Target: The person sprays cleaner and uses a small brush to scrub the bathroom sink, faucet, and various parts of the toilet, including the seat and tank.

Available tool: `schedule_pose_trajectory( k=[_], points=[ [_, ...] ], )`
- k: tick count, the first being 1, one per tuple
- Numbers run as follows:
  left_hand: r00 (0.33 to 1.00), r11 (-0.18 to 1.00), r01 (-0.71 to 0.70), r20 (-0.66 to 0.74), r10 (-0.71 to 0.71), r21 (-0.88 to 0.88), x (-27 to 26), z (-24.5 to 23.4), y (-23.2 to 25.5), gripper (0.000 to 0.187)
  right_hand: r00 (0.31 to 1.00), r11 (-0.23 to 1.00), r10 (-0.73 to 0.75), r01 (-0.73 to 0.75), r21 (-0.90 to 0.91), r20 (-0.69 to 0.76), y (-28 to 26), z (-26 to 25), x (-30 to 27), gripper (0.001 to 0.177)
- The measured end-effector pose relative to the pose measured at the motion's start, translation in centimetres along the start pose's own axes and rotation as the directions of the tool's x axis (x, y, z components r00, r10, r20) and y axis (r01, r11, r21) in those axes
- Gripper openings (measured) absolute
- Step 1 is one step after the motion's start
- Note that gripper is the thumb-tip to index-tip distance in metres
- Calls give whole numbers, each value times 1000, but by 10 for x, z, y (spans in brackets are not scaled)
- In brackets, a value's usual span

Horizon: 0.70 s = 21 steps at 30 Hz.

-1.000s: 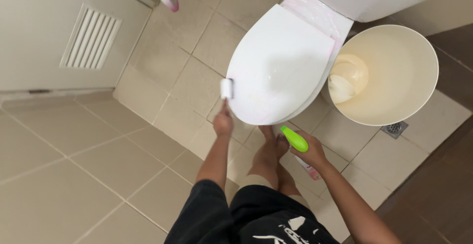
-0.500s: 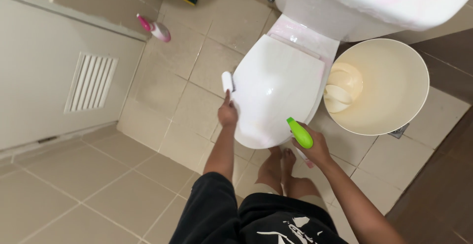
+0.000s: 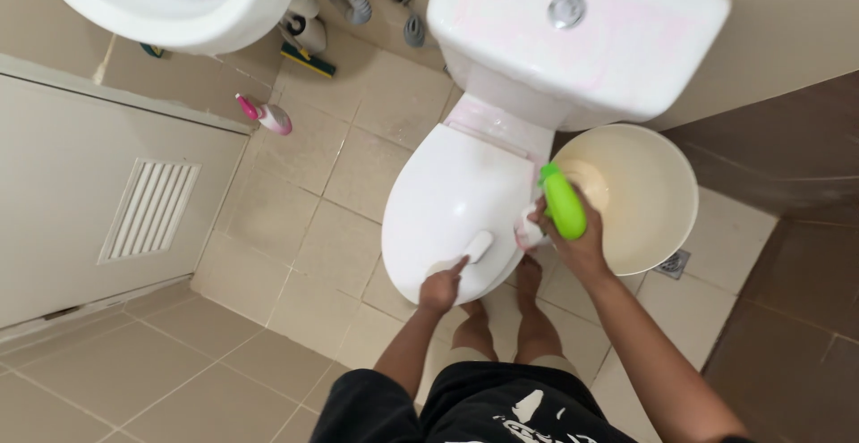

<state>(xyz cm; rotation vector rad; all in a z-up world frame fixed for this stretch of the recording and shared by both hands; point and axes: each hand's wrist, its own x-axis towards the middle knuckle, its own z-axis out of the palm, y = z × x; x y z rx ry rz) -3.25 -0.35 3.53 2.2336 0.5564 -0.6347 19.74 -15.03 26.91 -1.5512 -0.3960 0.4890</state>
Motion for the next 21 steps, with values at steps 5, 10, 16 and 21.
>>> schedule_pose_trajectory(
  k=[5, 10, 16, 21],
  points=[
    [991, 992, 120, -70, -118, 29, 0, -40, 30, 60, 927, 927, -356, 335, -171, -116, -117, -29, 63, 39],
    [978, 994, 110, -175, -111, -13, 3, -62, 83, 59, 807, 845, -534, 507, -170, -250, -172, -57, 118, 39],
    [976, 992, 123, -178, -127, -35, 7, -61, 114, 58, 763, 779, -615, 547, -308, -201, -163, -81, 171, 52],
    [953, 972, 171, -224, -205, -162, 8, -63, 109, 57, 710, 667, -696, 587, -459, -102, -113, -114, 184, 60]
  ],
)
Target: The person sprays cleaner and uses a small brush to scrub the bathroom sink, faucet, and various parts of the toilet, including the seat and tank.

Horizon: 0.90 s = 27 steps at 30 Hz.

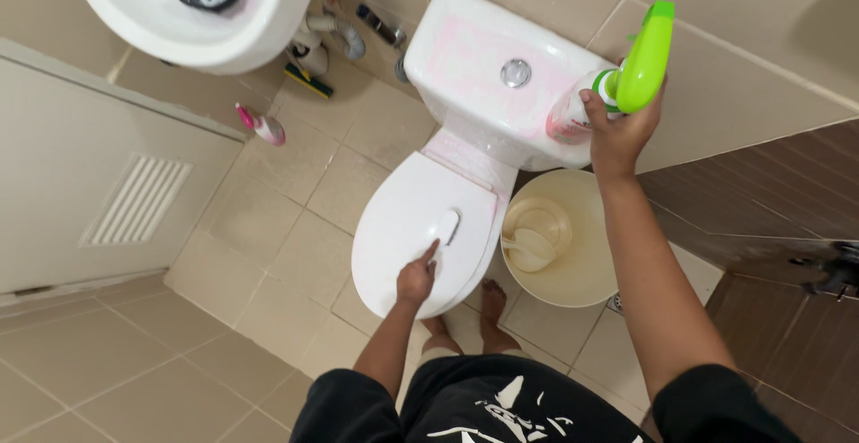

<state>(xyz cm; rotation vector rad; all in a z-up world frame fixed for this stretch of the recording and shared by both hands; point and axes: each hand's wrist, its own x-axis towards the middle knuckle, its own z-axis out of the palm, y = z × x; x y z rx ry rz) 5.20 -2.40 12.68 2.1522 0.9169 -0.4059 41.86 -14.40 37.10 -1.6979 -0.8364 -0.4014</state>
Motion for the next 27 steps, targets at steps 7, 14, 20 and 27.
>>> schedule_pose_trajectory(
  k=[7, 14, 20, 27],
  points=[
    [960, 953, 208, -140, -241, -220, -13, 7, -43, 55, 989, 976, 145, -149, 156, 40, 51, 2, -58, 101],
    [765, 825, 414, -345, -544, -385, 10, 62, -169, 47, 843, 845, 515, -468, -258, 156, 85, 0, -300, 79],
    [776, 902, 265, -481, -409, -340, 128, 63, -147, 49, 101, 651, 659, -573, -497, 746, 113, 17, -447, 61],
    [859, 865, -349, -246, 449, 360, 76, 145, -59, 67, 72, 704, 559, -567, -428, 826, 126, 18, -480, 56]
  ],
)
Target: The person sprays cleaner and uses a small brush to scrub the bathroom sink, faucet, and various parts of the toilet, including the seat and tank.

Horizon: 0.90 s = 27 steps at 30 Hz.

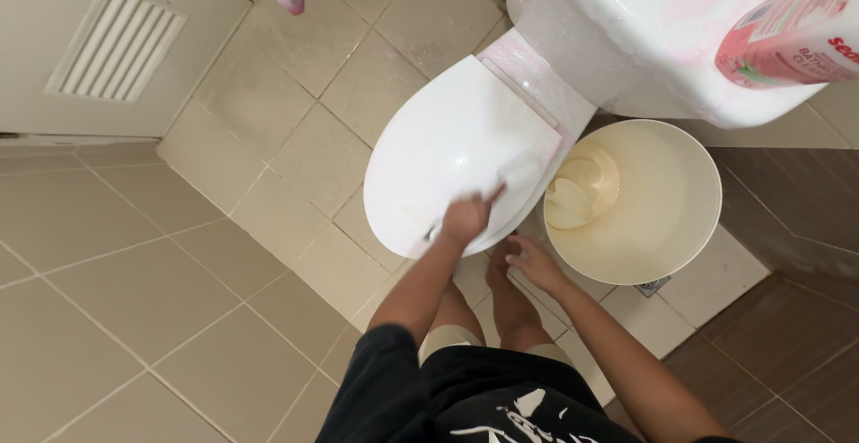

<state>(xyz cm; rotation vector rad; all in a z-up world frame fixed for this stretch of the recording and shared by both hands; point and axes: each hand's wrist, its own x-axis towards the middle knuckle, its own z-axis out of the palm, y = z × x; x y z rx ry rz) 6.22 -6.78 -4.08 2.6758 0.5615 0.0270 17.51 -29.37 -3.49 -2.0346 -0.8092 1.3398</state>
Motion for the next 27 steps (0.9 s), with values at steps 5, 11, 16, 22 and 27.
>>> schedule_pose_trajectory(
  k=[5, 11, 16, 22, 27],
  points=[
    [997, 999, -40, 60, 38, 35, -65, -33, -82, 77, 1000, 970, 3, -4, -243, -5, 2, -21, -20, 54],
    [912, 917, 391, -102, -397, -76, 86, -24, -116, 65, 991, 980, 135, -133, -149, 2, -12, -16, -35, 49],
    [992, 989, 113, 61, -107, -94, 56, 4, 9, 63, 999, 980, 10, -17, -198, -37, -10, -26, -38, 46],
    [895, 968, 244, 396, -205, -51, -155, -53, -47, 66, 995, 960, 104, -102, -261, -6, 1, -35, -21, 39],
    [497, 459, 858, 150, -855, -230, -223, -68, -113, 70, 990, 974, 112, -93, -208, 82, -10, 1, 9, 40]
  ],
)
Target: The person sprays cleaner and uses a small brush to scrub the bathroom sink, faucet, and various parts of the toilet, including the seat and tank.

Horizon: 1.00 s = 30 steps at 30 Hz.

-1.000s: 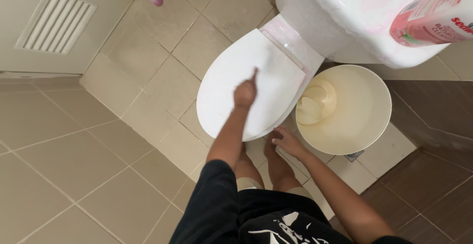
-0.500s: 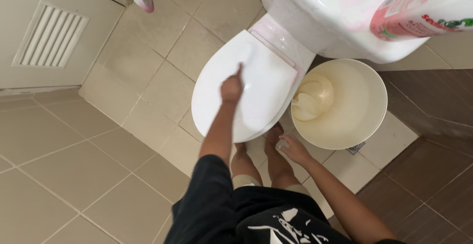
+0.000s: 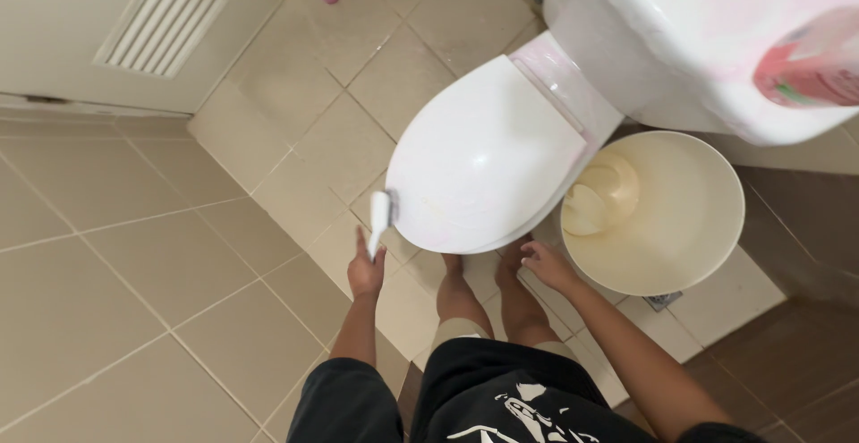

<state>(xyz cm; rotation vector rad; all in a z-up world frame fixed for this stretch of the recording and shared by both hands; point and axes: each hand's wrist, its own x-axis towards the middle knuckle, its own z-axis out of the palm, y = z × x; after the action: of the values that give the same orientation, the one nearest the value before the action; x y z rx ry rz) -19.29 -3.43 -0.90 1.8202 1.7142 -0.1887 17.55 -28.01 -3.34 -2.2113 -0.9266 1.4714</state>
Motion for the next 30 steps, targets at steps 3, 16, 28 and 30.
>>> schedule_pose_trajectory(
  k=[3, 16, 28, 30],
  points=[
    [967, 875, 26, -209, -145, -484, 32, 32, 5, 49, 999, 996, -21, 18, 85, 39, -11, 17, 13, 40],
    [827, 208, 539, 466, -315, -816, 49, 64, 37, 38, 996, 990, -28, 15, 139, 89, -37, 13, 12, 41],
    [944, 287, 249, 165, -287, -925, -11, -10, 76, 24, 862, 840, -506, 496, -221, 13, -207, -13, -60, 67],
    [978, 284, 144, 94, -184, -948, -43, -50, 108, 24, 846, 824, -532, 511, -245, -24, -250, -31, -93, 74]
  ],
)
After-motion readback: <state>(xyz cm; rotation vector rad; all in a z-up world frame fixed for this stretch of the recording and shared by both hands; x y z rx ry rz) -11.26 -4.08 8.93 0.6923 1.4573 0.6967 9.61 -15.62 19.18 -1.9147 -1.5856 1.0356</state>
